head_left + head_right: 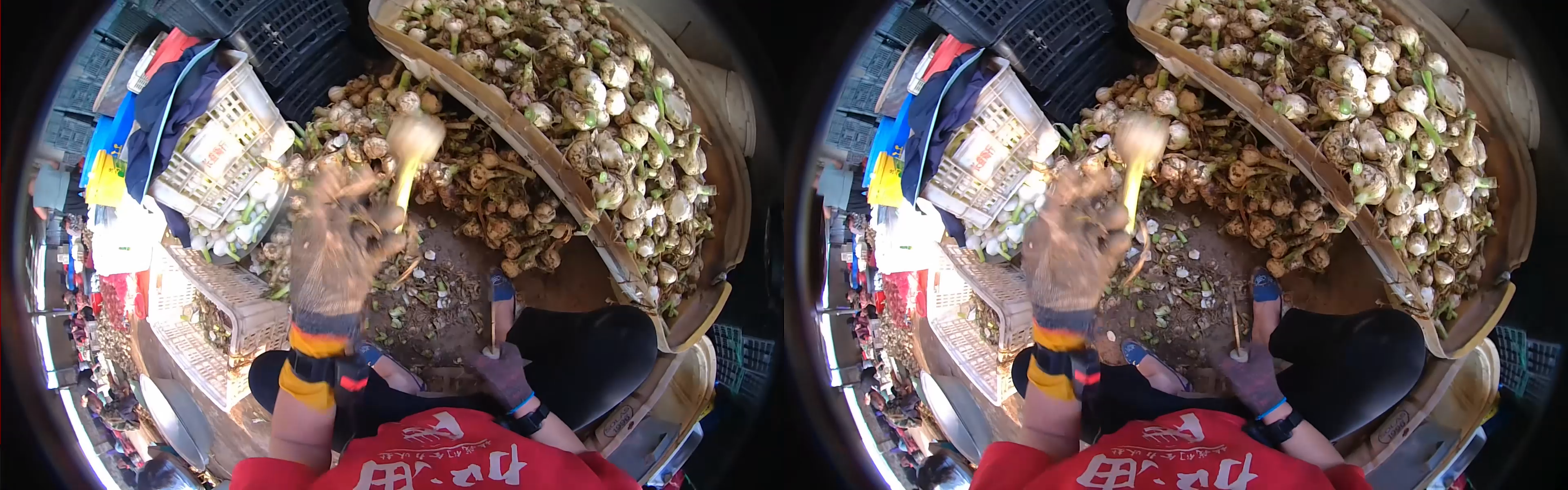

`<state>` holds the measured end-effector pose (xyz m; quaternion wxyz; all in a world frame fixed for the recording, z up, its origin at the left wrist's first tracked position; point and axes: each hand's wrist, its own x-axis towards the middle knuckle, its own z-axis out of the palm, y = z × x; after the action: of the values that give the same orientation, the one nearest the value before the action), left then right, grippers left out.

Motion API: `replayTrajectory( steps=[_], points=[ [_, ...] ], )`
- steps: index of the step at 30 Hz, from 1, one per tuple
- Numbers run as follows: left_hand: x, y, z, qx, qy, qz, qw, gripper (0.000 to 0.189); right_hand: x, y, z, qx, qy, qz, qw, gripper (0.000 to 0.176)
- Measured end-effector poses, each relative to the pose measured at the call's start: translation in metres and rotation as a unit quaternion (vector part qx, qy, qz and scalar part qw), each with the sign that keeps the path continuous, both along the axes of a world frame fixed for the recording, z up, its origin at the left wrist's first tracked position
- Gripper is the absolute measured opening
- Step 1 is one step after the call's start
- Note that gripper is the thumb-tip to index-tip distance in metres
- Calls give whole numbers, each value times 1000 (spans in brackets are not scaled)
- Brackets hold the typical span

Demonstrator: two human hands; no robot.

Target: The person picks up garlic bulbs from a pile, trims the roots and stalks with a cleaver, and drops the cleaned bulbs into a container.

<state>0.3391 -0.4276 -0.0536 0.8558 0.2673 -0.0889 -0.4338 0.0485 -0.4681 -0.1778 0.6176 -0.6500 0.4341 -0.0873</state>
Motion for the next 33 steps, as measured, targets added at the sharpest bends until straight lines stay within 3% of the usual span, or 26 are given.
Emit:
replayTrajectory(
  steps=[1,2,3,4,6,8,10,12,16,18,19,20,22,23,24,25,26,27,28,30,32,33],
  points=[
    [3,-16,0,104,-132,80,982,47,9,-2,6,63,18,-1,998,21],
    [7,-33,-1,203,-262,158,930,46,19,-5,12,125,34,-3,992,21],
    [37,-34,-53,262,-539,172,782,45,25,-7,18,78,41,-2,996,26],
    [36,-43,-66,325,-636,149,684,45,25,-7,11,80,41,-5,996,26],
    [46,-53,-108,368,-710,47,599,53,20,-3,-8,12,83,37,996,32],
    [57,-83,-139,375,-786,24,491,59,31,-7,7,29,101,-1,994,36],
    [78,-112,-169,374,-798,-19,472,66,29,-7,-2,63,126,42,989,34],
    [98,-143,-210,455,-822,-139,314,67,39,-12,10,87,104,24,991,33],
    [109,-145,-238,441,-817,-102,358,67,45,-17,16,136,113,15,984,30],
    [96,-131,-216,428,-767,-121,463,65,39,-14,9,120,98,18,988,30],
    [79,-116,-197,418,-715,-113,549,63,35,-12,5,103,83,20,991,30],
    [68,-96,-194,355,-542,-140,749,52,31,-12,3,106,80,18,991,30],
    [45,-63,-218,265,-607,-57,747,44,25,-9,1,120,40,-28,992,29],
    [31,-45,-179,229,-264,-118,929,46,25,-10,3,120,11,-28,992,27],
    [13,-24,-138,157,122,-152,968,48,25,-11,8,127,11,-22,992,27],
    [-6,8,-149,278,-128,-123,944,48,26,-13,14,103,20,-7,994,26],
    [-24,20,-138,379,-367,-89,845,47,26,-14,19,78,29,8,996,25],
    [-38,33,-121,374,-346,-90,855,52,26,-13,22,87,24,20,996,24],
    [-51,28,-74,367,-325,-92,867,57,26,-12,28,89,25,24,995,24],
    [-61,44,-48,312,-560,-113,759,50,29,-12,43,-81,2,95,992,18],
    [-67,73,-63,370,-571,-116,724,64,37,-12,61,-90,-57,64,992,21],
    [-79,85,-65,381,-644,-40,662,64,38,-17,80,-191,-30,173,966,21]
  ],
)
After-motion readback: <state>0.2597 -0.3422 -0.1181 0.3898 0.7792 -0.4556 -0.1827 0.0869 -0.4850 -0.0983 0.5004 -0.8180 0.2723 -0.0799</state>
